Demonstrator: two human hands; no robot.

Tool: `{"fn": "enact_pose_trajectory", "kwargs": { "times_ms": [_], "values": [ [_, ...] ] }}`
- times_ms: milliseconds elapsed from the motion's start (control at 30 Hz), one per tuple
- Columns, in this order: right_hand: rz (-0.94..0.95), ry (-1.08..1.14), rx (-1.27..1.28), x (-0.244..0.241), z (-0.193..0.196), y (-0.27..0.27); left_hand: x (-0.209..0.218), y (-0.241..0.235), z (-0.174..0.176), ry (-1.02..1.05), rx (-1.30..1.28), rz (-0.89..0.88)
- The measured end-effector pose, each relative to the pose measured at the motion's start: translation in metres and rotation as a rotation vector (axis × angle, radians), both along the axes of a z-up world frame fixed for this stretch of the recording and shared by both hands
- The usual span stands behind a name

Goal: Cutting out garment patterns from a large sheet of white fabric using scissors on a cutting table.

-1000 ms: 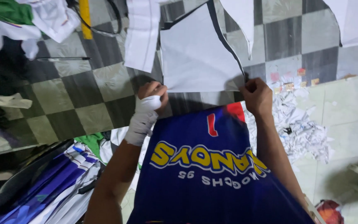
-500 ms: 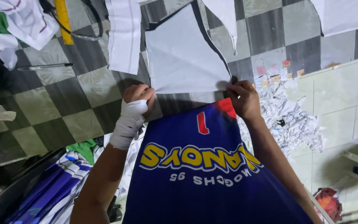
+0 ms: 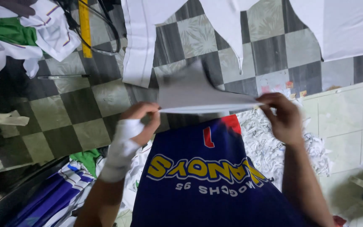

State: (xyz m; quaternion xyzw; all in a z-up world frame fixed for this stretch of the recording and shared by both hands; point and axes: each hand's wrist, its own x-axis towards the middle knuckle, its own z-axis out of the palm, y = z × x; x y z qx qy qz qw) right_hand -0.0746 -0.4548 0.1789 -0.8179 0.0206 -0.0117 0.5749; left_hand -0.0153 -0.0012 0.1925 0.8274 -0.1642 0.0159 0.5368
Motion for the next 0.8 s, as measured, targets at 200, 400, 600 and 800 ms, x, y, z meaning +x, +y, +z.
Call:
{"fn": "enact_pose_trajectory", "kwargs": {
  "times_ms": [200, 400, 600, 800],
  "values": [
    [0.164, -0.202, -0.028, 0.043, 0.095, -0.029, 0.044, 0.015, 0.09, -0.114, 0.021, -0.126],
    [0.244, -0.147, 0.008, 0.089, 0.108, -0.013, 0.067, 0.011, 0.085, 0.0, -0.069, -0.108],
    [0.243, -0.21, -0.162, 0.122, 0.115, -0.016, 0.076, 0.0, 0.093, 0.018, -0.046, -0.067],
    [0.358, -0.212, -0.288, 0.194, 0.102, -0.037, 0.093, -0.023, 0.09, 0.055, -0.036, 0.048]
  ]
}}
